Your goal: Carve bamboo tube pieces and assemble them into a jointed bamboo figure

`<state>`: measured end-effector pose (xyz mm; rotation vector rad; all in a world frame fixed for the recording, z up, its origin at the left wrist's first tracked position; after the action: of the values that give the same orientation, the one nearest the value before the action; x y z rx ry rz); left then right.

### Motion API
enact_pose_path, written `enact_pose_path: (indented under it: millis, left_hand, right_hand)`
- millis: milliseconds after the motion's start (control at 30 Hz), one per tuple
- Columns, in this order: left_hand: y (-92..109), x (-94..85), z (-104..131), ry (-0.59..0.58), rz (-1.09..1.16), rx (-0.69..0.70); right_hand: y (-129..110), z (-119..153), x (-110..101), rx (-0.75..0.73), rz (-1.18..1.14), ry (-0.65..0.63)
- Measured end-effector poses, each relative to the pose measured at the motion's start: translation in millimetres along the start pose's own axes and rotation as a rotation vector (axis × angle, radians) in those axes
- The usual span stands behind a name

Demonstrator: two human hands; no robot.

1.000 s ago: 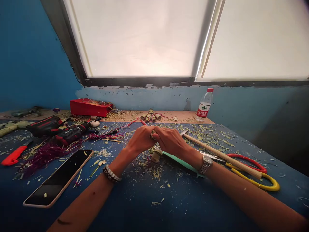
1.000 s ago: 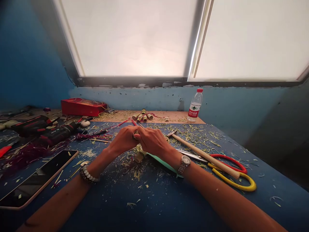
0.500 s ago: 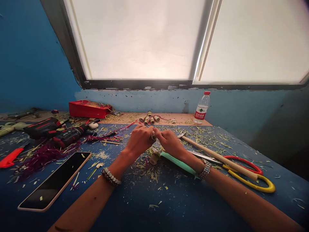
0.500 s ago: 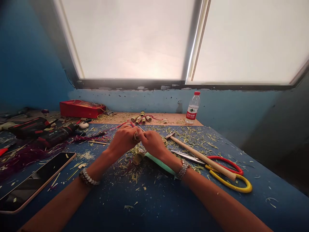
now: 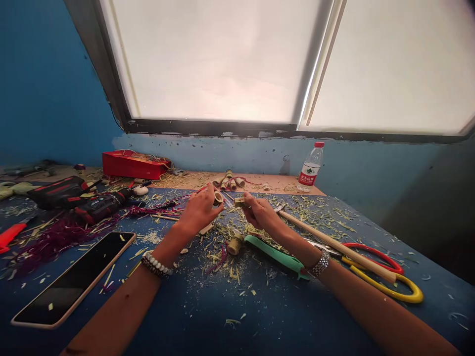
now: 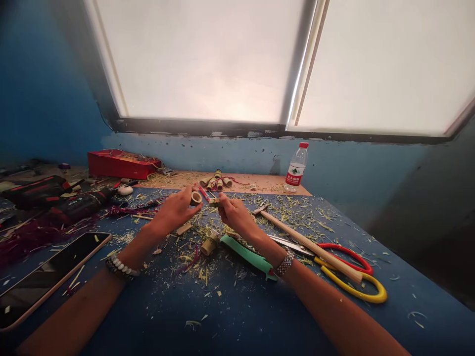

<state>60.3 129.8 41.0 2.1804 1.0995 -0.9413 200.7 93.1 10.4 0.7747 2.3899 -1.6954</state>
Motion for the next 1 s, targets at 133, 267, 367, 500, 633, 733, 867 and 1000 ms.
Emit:
enact_pose_path:
  millis: [133,267,367,500,633,733,867,1000]
  left_hand:
    - [-2,2.8,-2,-0.015,0.331,-0.109]
    - [3,-3.9,-10,-0.033,0.762,-0.125]
    - [5,-3.1,-12,-0.097,0.977,-0.171]
    - [7,11.5,-6,-0.246,1.179,-0.317]
    - [9,19.0,-4,-0.273,1.234,-0.385]
    - [7,18.2,-7,-0.239,1.226,-0.404]
    - [-5,9.9,-11,-0.142,1.189,-0.433]
    - [-14,6.0,-13,-0.095,1.184,-0.468]
  right_hand:
    - [-5,3,-6,-0.077,0.099,0.039]
    - [-15,9,-8,-0.184,0.240,0.067]
    - [-22,14,-3,-0.228,0.261,0.031]
    - [-31,14,-11,-0.250,0.203,0.098]
    - [-38,11,-34,-0.267,0.138,0.253]
    - [-44,8,-49,-0.293,0.114,0.336]
    - [-62,5,-66,-0.336,0.145,0.374]
    - [-73,20,-70,-0.381,0.279,0.221]
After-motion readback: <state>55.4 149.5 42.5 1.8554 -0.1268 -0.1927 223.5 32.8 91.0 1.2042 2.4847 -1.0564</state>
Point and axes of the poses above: each hand's wrist, its own z-axis away from the middle knuckle, its own x-axis out of the palm, y = z × x, the point moved 10 cm from there along -z, towards the middle knuckle, and after that the axes turned 15 degrees about y, right-handed, at the moved point
